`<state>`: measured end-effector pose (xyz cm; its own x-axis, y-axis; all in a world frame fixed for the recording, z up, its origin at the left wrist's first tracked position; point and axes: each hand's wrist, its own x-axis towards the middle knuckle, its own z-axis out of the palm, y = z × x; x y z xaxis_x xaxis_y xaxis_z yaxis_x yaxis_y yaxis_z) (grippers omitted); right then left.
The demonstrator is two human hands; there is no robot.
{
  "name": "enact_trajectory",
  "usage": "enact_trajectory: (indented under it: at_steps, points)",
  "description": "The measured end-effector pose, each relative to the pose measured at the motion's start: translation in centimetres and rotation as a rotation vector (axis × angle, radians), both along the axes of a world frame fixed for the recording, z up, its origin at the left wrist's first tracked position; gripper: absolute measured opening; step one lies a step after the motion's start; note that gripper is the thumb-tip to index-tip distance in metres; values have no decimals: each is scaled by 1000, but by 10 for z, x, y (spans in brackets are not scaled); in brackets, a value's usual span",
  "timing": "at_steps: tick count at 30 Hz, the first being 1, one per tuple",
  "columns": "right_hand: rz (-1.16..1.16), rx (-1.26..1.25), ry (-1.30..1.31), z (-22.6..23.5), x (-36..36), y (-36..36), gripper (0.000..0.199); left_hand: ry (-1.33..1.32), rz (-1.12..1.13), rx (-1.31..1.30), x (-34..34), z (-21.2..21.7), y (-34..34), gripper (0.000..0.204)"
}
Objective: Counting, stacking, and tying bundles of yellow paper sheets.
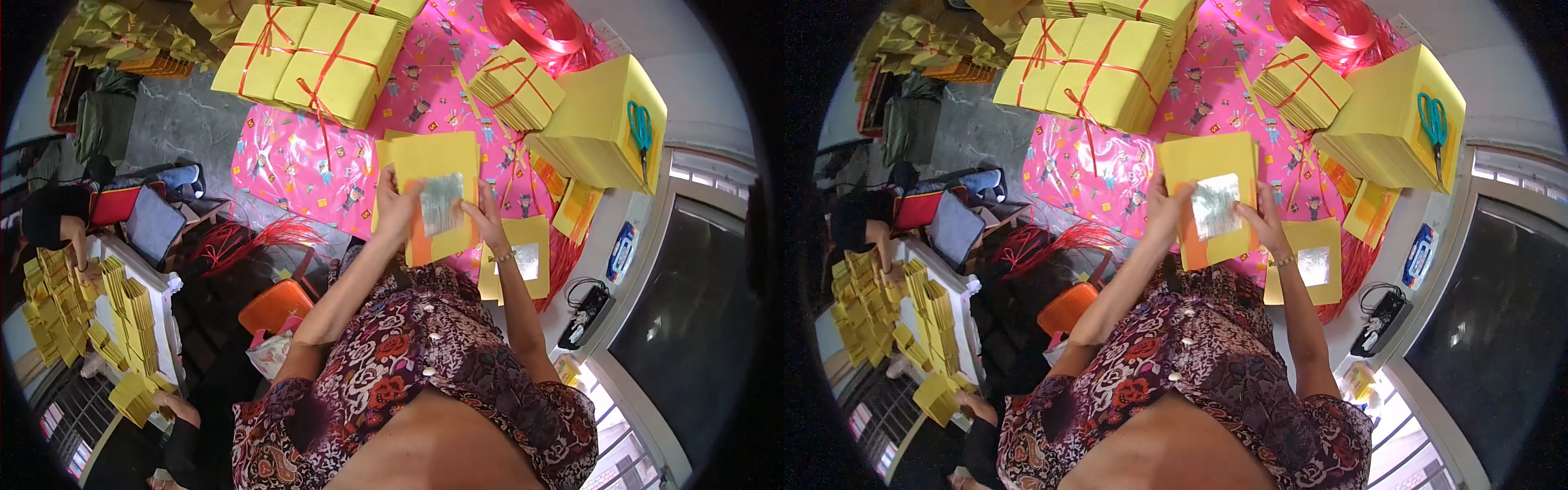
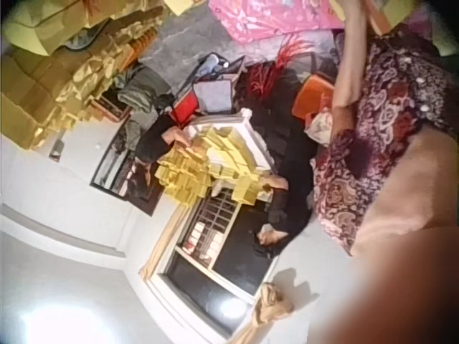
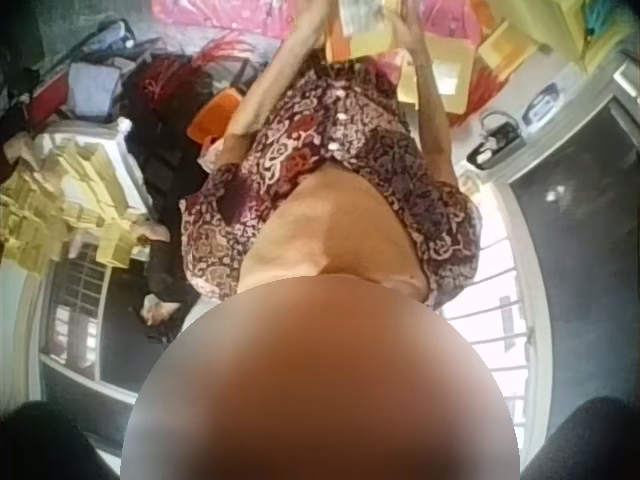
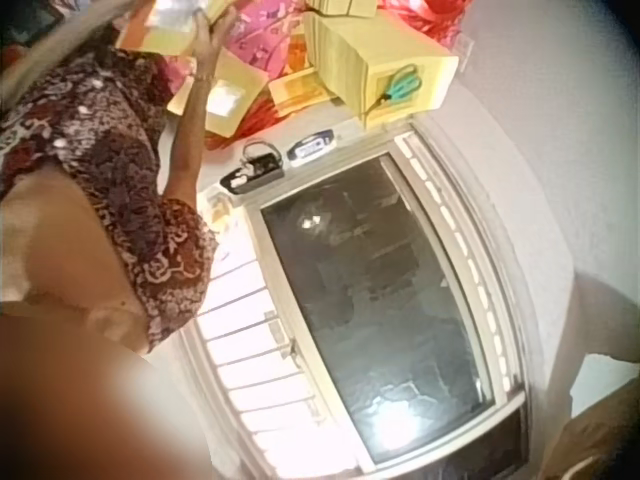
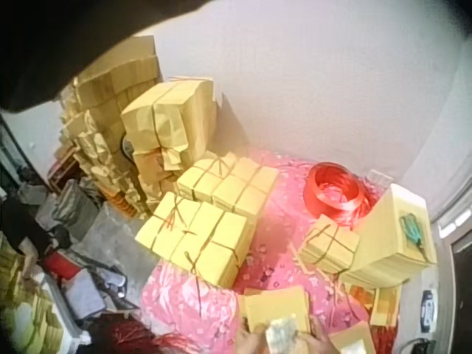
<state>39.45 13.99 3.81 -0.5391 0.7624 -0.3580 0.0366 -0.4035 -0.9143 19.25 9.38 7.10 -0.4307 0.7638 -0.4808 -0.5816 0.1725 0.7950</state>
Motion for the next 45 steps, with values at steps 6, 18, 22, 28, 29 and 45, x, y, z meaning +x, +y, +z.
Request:
enact_trajectory:
  at_steps: [6, 18, 22, 28, 29, 45]
  points:
    - [-60, -24, 61, -4, -16, 12, 46, -152, -32, -56, -26, 2, 11, 35]
    - [-339, -453, 356, -63, 71, -3, 33, 695, -134, -344, -51, -101, -19, 42]
    - [-268, -469, 352, -57, 57, -5, 39, 829, -156, -313, -56, -119, -16, 35]
    - [-121, -163, 115, -21, -6, -1, 56, 738, -134, -347, -56, -97, 3, 20]
    - [-128, -200, 91, -18, -10, 0, 58, 740, -137, -345, -56, -96, 6, 20]
    - [-221, 175, -116, -64, -43, -13, 55, 286, -197, -233, -65, -93, 6, 40]
